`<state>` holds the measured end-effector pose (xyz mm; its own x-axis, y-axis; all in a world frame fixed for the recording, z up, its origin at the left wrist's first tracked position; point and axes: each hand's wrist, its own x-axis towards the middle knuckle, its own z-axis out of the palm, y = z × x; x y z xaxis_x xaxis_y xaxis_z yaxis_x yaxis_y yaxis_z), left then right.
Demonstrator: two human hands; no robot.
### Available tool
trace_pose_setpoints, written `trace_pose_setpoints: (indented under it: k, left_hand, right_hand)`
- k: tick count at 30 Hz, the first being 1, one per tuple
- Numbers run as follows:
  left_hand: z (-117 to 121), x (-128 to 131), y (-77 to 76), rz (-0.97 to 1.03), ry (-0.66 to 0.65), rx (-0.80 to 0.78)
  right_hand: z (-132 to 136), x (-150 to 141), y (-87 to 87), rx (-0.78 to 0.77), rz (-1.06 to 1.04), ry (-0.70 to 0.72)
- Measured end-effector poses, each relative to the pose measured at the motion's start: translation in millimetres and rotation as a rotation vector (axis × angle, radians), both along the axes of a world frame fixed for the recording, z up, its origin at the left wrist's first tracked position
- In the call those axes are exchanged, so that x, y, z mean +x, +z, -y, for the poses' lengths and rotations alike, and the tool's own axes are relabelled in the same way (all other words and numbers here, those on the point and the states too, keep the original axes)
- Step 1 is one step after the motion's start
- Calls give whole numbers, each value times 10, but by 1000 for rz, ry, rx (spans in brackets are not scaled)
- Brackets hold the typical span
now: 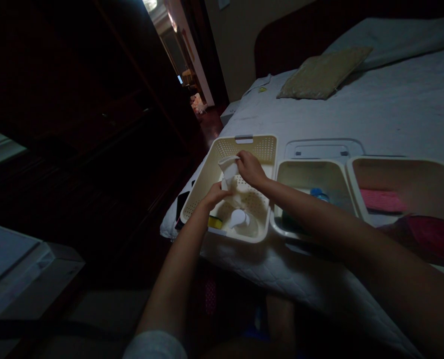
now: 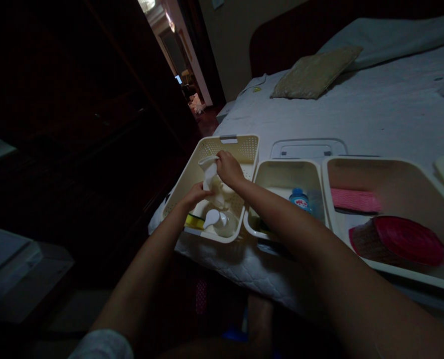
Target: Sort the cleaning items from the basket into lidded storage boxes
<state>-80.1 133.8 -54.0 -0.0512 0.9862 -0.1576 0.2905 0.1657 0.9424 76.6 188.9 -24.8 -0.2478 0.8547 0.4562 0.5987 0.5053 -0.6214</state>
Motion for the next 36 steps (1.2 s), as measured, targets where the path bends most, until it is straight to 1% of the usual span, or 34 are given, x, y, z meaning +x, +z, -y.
trace_pose_setpoints:
  k: [4,8,11,14,17,19,22,26,29,32,36]
  left_hand:
    - [-23,-41,-40,-7,29,4]
    - [-41,-93,-72,-3,50,15]
    - [-44,-118,-64,11,35,3]
    - [-59,-110,-19,20,32,9]
    - [-92,-58,71,28,15,17]
    - [-111,2,154,55,-20,37]
    - [-115,127,298,119,-49,113]
    - [-98,334,480,212,-29,225]
    - [-113,477,595,260,-30,285]
    - [-148,596,697,268,-7,336]
    - [-149,771,830,246,37,463]
  right_hand:
    - [-10,22,19,53,-126,-25]
    - [-15,37,98,77,-179,-24]
    - [-23,29,178,118,-201,-22]
    - [-41,11,270,175,-235,0]
    - [-62,11,395,227,-303,3]
    - [-69,34,498,261,-336,9]
    - [-60,97,659,315,-353,28]
    - [-16,216,835,398,-346,41]
    - [16,329,940,436,-349,36]
    - [36,478,1057,456,-361,18]
    - [51,739,1252,478,-347,-31]
